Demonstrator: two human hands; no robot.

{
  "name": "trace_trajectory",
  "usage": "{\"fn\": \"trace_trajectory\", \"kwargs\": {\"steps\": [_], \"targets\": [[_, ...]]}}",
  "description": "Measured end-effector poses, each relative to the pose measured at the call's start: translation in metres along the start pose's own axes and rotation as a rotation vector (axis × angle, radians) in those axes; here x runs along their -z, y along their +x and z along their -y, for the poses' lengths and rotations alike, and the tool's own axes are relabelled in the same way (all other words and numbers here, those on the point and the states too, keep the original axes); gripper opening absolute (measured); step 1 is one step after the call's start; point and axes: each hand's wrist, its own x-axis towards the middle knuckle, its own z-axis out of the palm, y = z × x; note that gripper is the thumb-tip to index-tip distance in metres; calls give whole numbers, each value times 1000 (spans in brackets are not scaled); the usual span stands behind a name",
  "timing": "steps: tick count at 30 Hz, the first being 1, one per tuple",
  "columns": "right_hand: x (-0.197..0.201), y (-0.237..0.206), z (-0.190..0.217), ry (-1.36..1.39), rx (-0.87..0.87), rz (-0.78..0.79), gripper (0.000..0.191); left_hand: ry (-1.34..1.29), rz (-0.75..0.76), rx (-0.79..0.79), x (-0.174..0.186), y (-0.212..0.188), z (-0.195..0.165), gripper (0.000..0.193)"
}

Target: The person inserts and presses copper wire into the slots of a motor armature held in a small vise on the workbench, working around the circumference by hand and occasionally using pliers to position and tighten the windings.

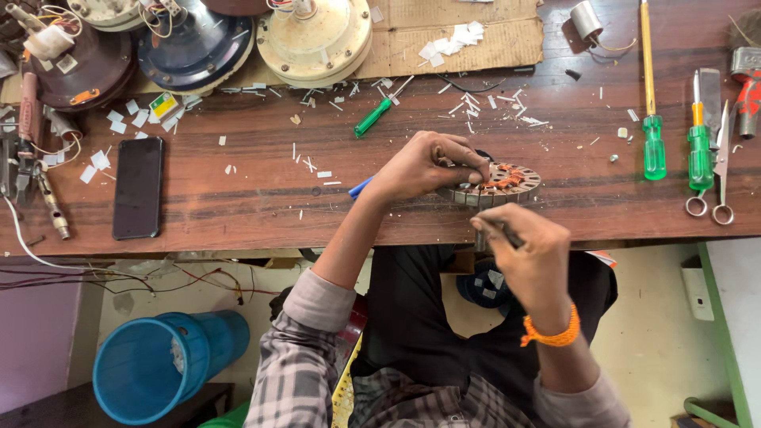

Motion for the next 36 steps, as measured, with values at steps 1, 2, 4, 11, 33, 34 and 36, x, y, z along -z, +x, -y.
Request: {"fn": "trace_trajectory", "kwargs": {"steps": [1,2,4,11,33,34,36], "targets": [[-5,-5,-3,29,-28,0,5,1,7,23,0,0,-1,19],[-9,-8,-7,58,-57,0,4,1,14,46,1,0,-2,19],[-16,-9,-17,53,23,-53,5,67,17,-12,2,1,-7,19],[-17,-11,-47,-24,36,-176,9,155,-65,-230,-13,-22,-32,52],[32,11,-36,33,41,-154,10,703,-394,-298,-33,-5,-2,44],[35,15,-33,18,104,-132,10,697,-401,-295,-34,-3,-2,43],[41,23,-27,-25,186,-95,10,674,-421,-272,-38,-2,-3,40]]}}
